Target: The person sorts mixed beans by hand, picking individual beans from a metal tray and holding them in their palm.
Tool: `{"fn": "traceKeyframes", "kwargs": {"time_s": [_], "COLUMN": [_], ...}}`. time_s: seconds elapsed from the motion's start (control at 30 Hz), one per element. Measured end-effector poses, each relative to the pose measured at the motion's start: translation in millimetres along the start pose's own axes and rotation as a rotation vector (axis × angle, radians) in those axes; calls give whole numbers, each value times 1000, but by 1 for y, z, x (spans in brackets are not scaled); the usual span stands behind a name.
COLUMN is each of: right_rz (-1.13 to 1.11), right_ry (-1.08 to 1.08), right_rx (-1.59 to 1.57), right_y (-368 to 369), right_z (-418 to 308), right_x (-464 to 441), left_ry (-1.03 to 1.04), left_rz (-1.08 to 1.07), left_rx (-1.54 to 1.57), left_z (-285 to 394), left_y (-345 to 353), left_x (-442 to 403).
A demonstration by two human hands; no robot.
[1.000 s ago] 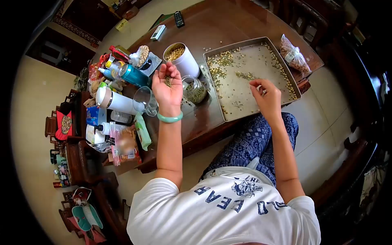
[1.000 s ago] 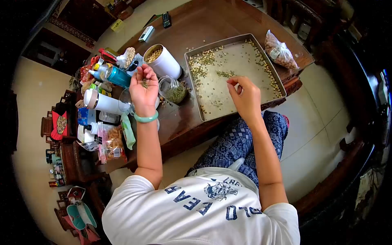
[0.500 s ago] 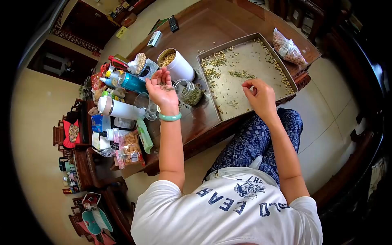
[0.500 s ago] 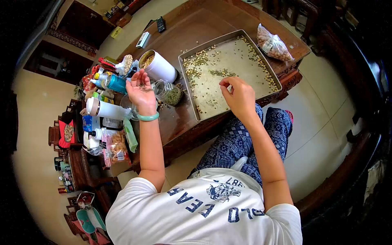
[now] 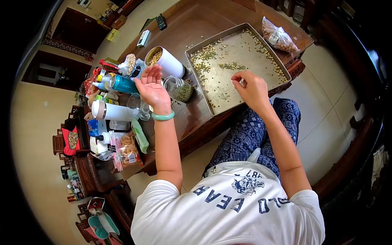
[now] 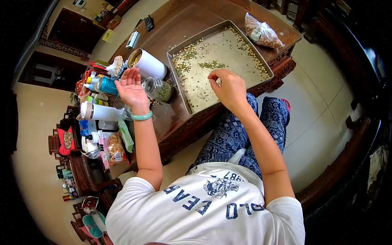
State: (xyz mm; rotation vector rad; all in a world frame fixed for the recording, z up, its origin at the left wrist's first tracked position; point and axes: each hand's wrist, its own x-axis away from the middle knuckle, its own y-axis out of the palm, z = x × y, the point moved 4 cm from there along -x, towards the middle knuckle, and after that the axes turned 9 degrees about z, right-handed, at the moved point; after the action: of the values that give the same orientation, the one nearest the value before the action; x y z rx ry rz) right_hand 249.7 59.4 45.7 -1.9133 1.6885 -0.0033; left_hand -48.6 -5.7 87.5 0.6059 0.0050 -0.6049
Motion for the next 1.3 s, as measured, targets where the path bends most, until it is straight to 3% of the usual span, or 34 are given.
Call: {"fn": "traceKeyframes", "kwargs": {"time_s": [0.43, 0.83, 1.3], "right_rz": [-12, -9, 8], "right_ry": [-11, -23, -82], "right_rx": [46, 11, 33], "right_y": [3, 0, 4], "right_z": [3, 0, 4], "right_x": [0, -1, 1], "left_ry": [73, 133, 200], "left_rz": [-38, -220, -233], "left_rx": [-118, -284, -435], "left_z": [4, 6, 1], "left_y": [10, 15, 11], "left_x": [12, 18, 20]}}
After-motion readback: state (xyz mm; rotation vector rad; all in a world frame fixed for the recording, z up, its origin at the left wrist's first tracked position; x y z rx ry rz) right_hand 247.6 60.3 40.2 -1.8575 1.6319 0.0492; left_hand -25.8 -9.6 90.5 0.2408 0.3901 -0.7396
